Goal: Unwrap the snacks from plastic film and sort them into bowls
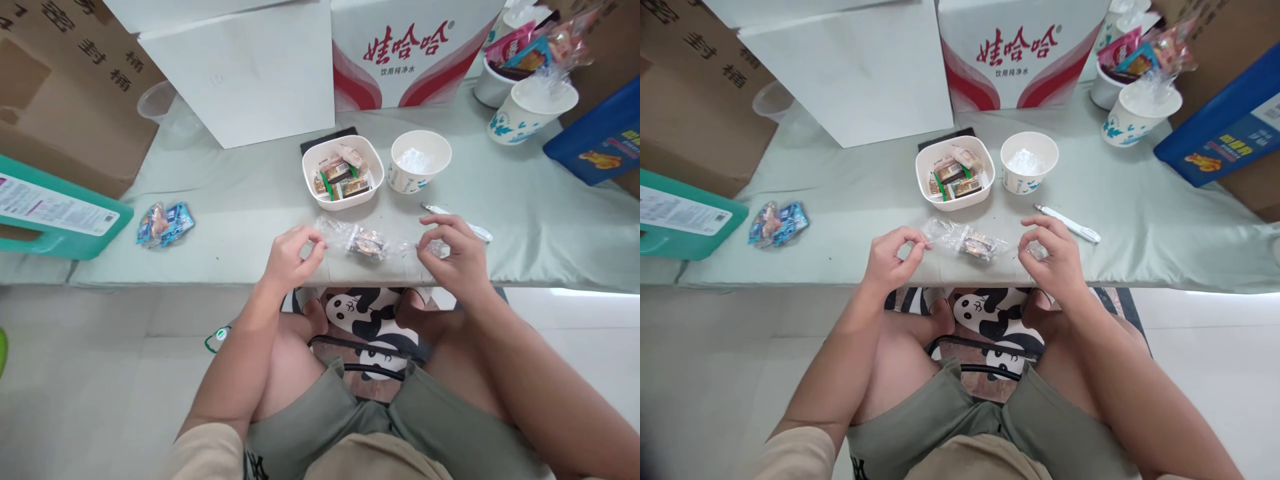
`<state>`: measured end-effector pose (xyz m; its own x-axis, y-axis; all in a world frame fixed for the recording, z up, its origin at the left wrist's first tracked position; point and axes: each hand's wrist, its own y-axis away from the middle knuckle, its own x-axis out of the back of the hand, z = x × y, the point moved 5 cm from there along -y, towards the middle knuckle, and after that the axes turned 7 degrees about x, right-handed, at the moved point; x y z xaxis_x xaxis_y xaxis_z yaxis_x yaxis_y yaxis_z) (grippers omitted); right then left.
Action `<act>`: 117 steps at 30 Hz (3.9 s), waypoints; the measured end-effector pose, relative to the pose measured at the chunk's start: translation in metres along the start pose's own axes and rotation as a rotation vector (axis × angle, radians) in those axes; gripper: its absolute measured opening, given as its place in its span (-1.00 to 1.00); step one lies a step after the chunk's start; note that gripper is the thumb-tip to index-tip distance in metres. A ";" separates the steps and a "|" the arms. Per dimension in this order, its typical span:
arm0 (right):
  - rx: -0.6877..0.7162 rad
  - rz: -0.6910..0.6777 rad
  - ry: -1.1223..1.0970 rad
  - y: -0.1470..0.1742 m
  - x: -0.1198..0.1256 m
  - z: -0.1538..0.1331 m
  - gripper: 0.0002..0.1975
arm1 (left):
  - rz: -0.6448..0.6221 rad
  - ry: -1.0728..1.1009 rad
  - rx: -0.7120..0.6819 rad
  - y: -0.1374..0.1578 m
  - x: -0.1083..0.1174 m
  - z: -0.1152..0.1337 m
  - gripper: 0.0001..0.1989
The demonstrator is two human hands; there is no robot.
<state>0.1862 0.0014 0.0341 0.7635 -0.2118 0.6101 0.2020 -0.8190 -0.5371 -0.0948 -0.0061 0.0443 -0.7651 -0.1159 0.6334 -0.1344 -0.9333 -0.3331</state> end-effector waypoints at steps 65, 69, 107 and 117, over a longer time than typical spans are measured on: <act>0.011 -0.473 0.047 -0.004 -0.069 -0.007 -0.64 | 0.020 0.195 0.589 -0.035 -0.040 -0.061 -0.83; -0.027 -0.427 0.115 -0.004 -0.068 -0.004 -0.58 | 0.040 0.251 0.615 -0.042 -0.045 -0.063 -0.85; -0.076 -0.173 0.182 -0.069 -0.019 -0.011 -0.57 | -0.152 0.345 0.612 -0.051 -0.034 -0.070 -0.85; 0.164 -0.462 0.323 -0.173 -0.101 -0.008 -0.50 | -0.148 0.315 0.614 -0.053 -0.031 -0.075 -0.82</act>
<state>0.0695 0.1604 0.0704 0.3531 -0.0249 0.9353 0.5813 -0.7775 -0.2402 -0.1109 0.0725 -0.0102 -0.9246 0.0442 0.3783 0.0577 -0.9656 0.2537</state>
